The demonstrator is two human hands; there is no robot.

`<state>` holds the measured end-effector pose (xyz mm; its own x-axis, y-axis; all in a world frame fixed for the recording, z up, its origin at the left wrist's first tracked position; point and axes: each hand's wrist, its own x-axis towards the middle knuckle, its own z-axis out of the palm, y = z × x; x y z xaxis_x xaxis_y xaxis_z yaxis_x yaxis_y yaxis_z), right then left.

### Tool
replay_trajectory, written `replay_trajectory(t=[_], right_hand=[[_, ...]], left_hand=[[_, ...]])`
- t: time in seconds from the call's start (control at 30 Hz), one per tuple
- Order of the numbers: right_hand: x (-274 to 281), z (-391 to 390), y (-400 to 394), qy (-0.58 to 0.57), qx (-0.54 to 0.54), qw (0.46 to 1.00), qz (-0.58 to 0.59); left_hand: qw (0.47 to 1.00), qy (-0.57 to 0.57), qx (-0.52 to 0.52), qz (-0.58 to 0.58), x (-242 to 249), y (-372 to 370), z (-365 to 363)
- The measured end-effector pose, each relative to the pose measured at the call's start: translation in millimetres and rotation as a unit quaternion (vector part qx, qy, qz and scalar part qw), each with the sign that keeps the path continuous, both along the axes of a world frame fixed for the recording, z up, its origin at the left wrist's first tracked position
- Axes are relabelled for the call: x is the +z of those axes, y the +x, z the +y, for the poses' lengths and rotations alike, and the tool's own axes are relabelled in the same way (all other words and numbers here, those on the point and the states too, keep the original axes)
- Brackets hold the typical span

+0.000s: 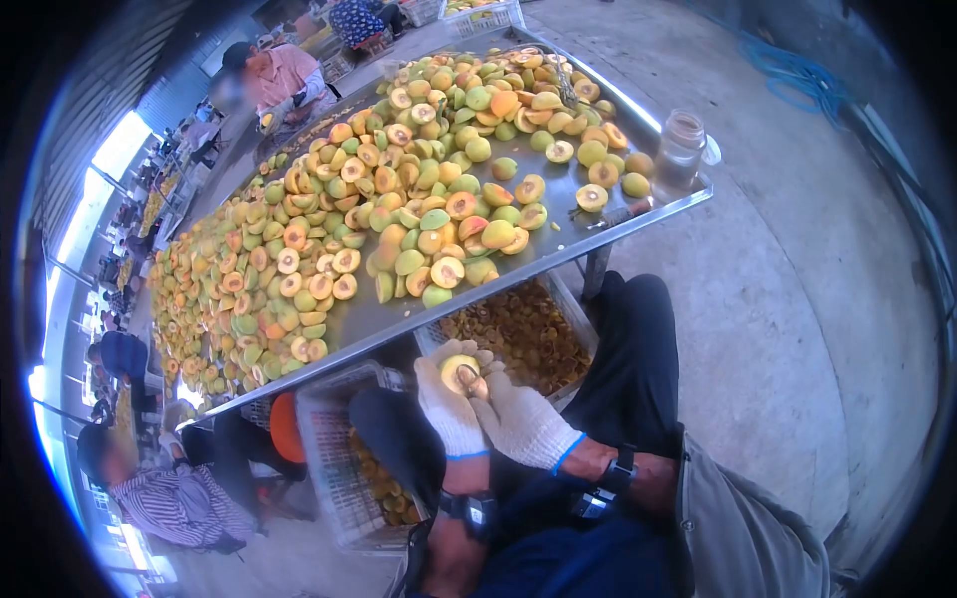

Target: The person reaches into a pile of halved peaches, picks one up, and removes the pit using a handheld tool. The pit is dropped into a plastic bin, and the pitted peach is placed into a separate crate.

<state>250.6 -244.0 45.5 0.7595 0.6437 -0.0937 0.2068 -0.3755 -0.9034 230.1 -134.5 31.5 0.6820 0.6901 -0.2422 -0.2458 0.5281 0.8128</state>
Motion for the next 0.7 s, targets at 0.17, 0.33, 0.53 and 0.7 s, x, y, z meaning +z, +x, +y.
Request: replay_trajectory(t=[0.17, 0.33, 0.53, 0.7], right_hand=[[3, -1, 0, -0.048, 0.023, 0.999, 0.008], [-6, -1, -1, 0.006, 0.020, 1.000, -0.007], [13, -2, 4, 0.008, 0.035, 0.999, 0.016], [6, -1, 4, 0.014, 0.052, 0.998, 0.016]], left_hand=[[0.999, 0.028, -0.004, 0.026, 7, -1, -2], [0.997, 0.040, -0.005, 0.062, 14, -2, -1], [0.994, 0.066, -0.014, 0.086, 35, -3, -2], [0.994, 0.089, -0.006, 0.065, 28, -8, -2]])
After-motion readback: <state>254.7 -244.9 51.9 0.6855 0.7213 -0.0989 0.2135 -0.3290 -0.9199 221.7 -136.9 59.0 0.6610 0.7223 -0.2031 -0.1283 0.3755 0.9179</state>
